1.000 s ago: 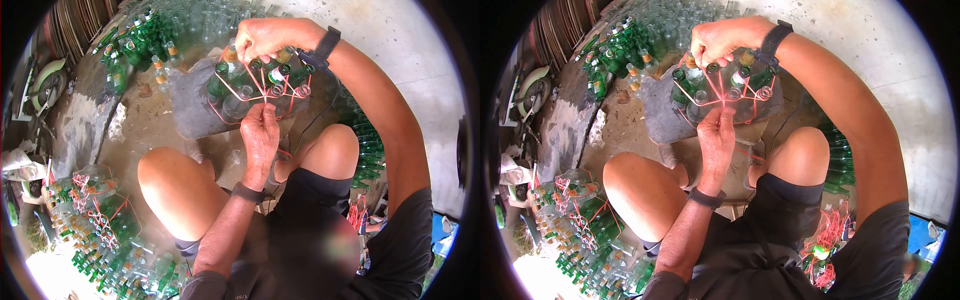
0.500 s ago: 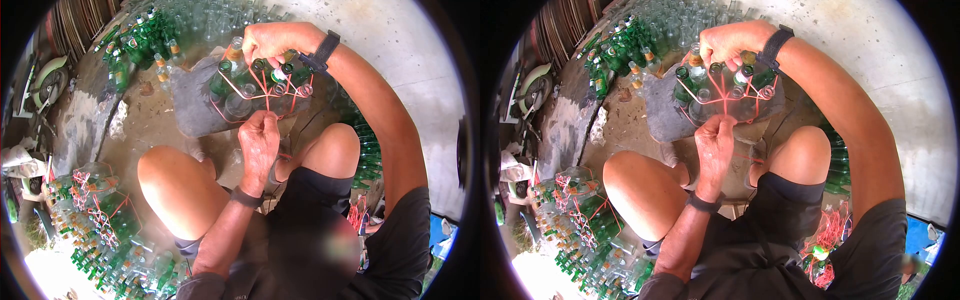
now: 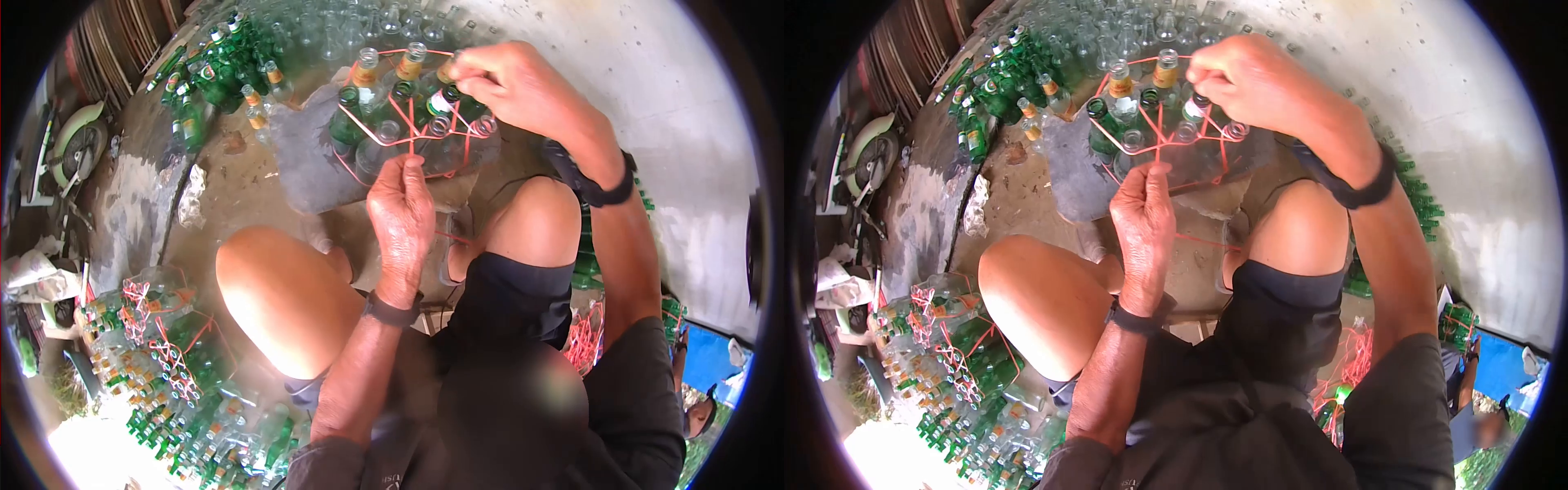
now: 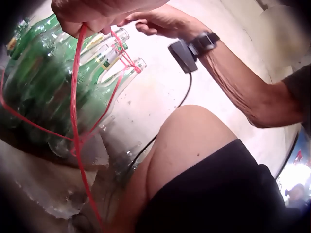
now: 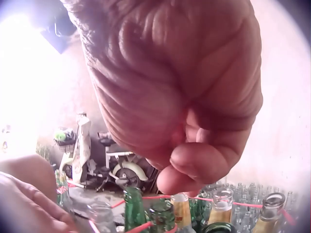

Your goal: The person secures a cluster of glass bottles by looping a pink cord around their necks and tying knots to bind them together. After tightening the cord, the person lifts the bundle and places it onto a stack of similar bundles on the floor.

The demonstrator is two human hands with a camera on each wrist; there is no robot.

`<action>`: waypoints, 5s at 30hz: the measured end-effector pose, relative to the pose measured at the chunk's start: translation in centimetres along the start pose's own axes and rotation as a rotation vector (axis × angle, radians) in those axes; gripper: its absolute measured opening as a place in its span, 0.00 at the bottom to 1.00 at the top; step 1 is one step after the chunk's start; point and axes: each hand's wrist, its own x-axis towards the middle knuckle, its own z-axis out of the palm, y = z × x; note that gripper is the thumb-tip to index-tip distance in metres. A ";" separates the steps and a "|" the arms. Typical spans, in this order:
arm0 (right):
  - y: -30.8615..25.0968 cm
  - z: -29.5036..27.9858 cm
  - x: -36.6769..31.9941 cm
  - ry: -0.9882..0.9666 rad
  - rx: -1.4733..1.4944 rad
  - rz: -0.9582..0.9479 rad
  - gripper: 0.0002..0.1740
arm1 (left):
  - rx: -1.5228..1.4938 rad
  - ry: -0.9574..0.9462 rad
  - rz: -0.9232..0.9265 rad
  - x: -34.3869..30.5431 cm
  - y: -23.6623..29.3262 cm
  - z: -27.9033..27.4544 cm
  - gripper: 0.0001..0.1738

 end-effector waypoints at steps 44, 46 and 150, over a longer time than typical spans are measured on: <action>-2.3 10.7 -9.4 -0.576 0.308 0.188 0.21 | -0.456 -0.206 -0.434 0.8 1.1 -1.3 0.09; -2.2 11.1 -8.7 -0.707 0.358 0.365 0.19 | -0.471 -0.226 -0.445 0.7 1.3 -1.1 0.09; 4.0 20.6 -53.4 0.138 1.404 1.292 0.19 | -0.390 -0.191 -0.554 5.7 -0.3 -0.6 0.10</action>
